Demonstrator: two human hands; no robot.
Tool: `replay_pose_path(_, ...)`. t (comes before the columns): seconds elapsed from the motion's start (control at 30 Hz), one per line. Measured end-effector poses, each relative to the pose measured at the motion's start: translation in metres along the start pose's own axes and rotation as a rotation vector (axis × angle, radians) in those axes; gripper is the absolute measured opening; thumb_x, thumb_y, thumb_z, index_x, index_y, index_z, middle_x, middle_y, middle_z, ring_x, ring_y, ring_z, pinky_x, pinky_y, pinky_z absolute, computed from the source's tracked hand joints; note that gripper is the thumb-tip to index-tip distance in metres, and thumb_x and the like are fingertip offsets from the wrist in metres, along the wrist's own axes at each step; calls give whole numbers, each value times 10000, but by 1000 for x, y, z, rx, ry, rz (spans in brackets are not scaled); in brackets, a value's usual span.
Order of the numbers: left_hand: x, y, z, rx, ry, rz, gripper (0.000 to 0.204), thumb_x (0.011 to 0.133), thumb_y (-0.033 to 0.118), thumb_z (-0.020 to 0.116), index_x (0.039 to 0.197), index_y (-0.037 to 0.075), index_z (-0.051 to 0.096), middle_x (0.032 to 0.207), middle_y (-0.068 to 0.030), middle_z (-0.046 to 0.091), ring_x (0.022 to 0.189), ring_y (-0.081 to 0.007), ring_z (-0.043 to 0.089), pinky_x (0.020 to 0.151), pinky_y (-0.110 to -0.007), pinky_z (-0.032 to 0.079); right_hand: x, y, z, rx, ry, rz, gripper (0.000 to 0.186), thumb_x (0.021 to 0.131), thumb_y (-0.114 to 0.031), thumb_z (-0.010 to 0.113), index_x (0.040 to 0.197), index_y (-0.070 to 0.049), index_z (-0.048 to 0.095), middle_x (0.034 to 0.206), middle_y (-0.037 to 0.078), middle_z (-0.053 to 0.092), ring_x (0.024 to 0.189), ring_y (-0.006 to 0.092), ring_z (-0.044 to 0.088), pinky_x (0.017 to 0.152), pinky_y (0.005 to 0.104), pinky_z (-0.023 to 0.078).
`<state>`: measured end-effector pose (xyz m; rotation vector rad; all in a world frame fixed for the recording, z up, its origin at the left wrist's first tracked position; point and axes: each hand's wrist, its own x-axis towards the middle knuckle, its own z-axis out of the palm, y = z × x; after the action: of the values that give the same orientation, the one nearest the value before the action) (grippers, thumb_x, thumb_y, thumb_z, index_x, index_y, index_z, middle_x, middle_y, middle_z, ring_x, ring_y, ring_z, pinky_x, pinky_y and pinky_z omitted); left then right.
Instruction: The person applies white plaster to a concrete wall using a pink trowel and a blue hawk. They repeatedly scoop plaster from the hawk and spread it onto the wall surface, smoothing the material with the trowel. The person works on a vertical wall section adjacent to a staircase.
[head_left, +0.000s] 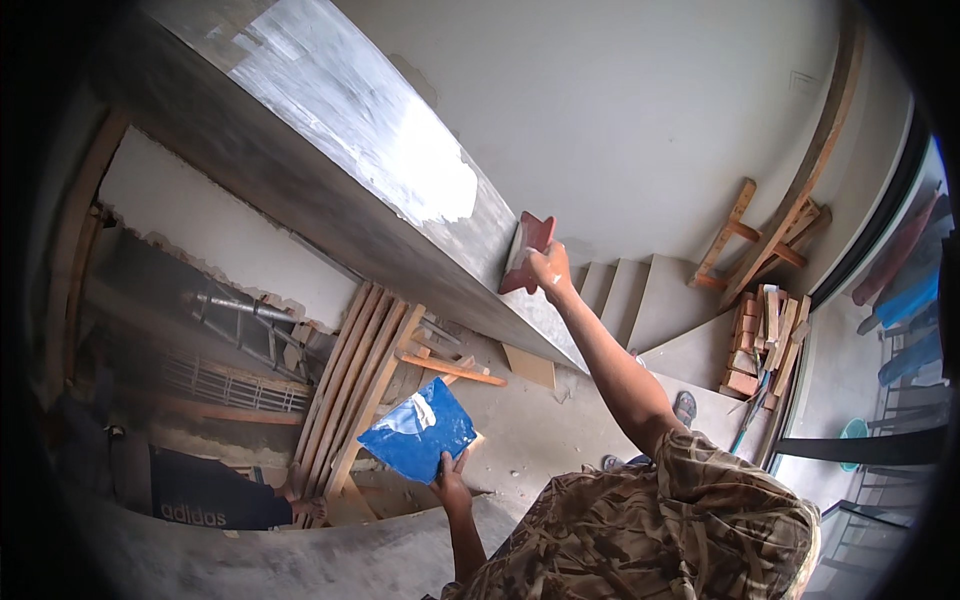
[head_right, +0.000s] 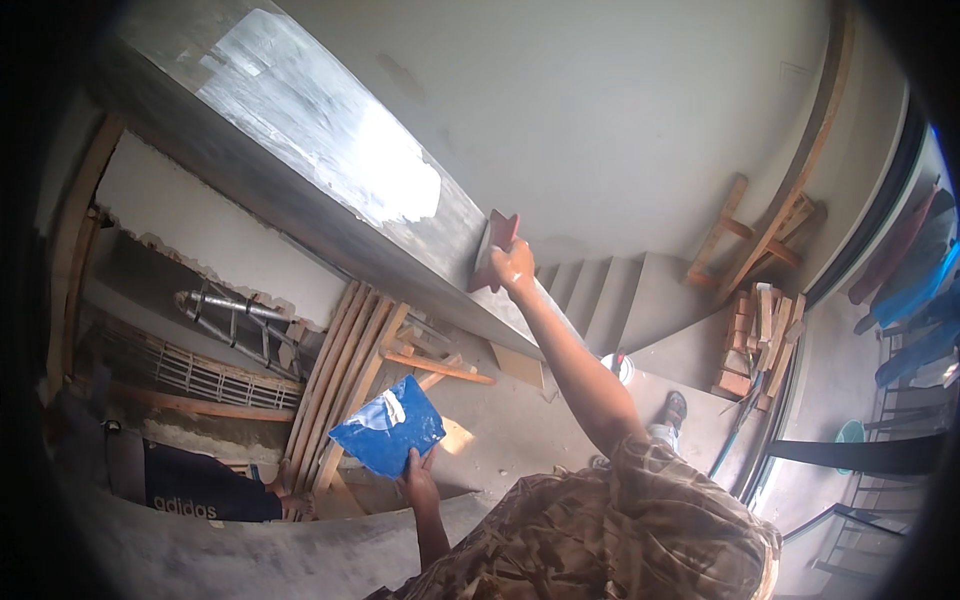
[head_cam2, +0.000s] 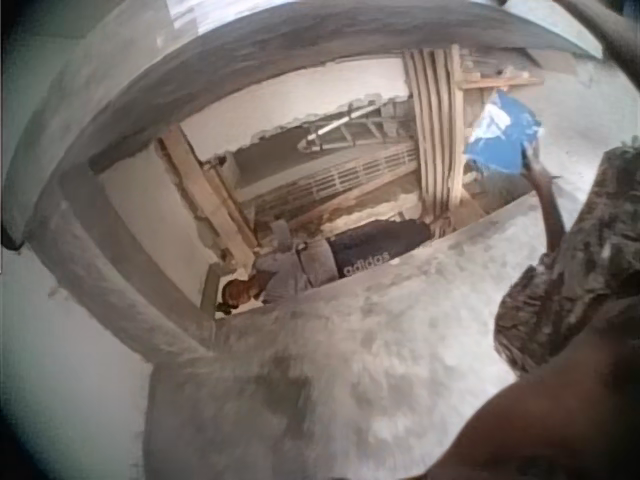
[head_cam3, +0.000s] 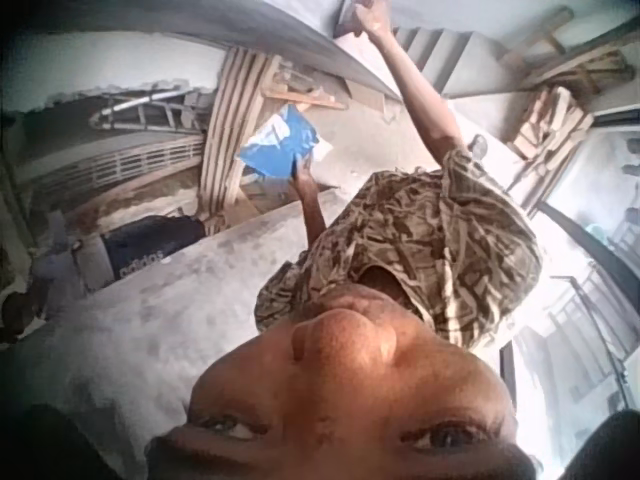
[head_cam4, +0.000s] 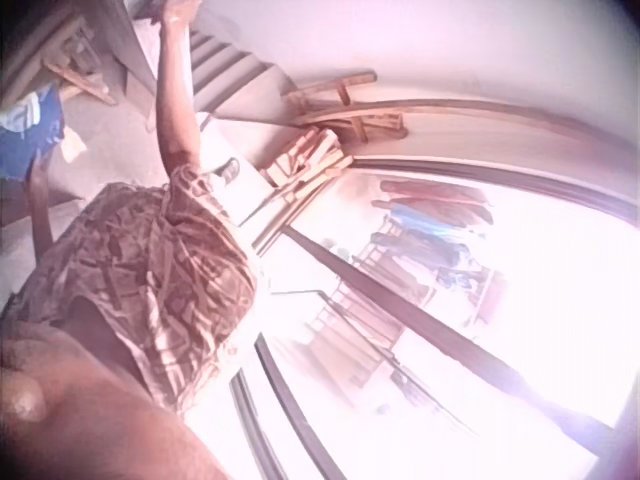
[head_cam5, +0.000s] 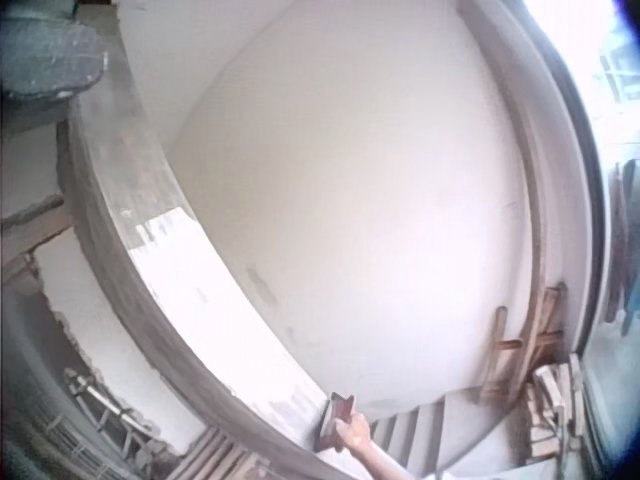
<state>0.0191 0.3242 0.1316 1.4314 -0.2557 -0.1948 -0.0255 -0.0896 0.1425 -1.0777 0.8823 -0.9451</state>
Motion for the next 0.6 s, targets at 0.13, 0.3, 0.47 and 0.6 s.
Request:
replay_pose_path(0.13, 7, -3, 0, -17, -66, 52, 412, 929, 13, 540, 1307, -11, 379, 1251, -173, 512, 1032, -319, 617, 855, -474, 583, 43, -58, 27, -113, 160, -323, 316, 739, -166, 589, 844, 131, 572, 650, 198, 620, 582, 266, 639, 539, 395, 498)
replay_pose_path(0.3, 4, -7, 3, -64, -60, -32, 453, 946, 28, 517, 1351, -45, 326, 1290, -197, 468, 1076, -312, 588, 895, -468, 573, -22, -203, 43, -92, -70, -523, 219, 811, -119, 561, 790, 98, 546, 550, 145, 579, 445, 218, 587, 425, 355, 453)
replay_pose_path(0.47, 6, -8, 0, -77, -76, -4, 466, 943, 32, 530, 1352, -43, 320, 1313, -188, 450, 1095, -303, 575, 890, -467, 573, -69, -233, 9, -17, -329, -363, 242, 839, -151, 565, 884, 80, 620, 752, 164, 665, 714, 202, 652, 682, 356, 518)
replay_pose_path(0.6, 4, -13, -9, -108, -47, 57, 387, 932, 22, 553, 1287, -43, 415, 1246, -173, 515, 1033, -289, 608, 847, -459, 592, -55, -156, -20, 123, -158, -572, 279, 879, -131, 555, 1064, 67, 619, 917, 129, 691, 871, 174, 639, 817, 348, 497)
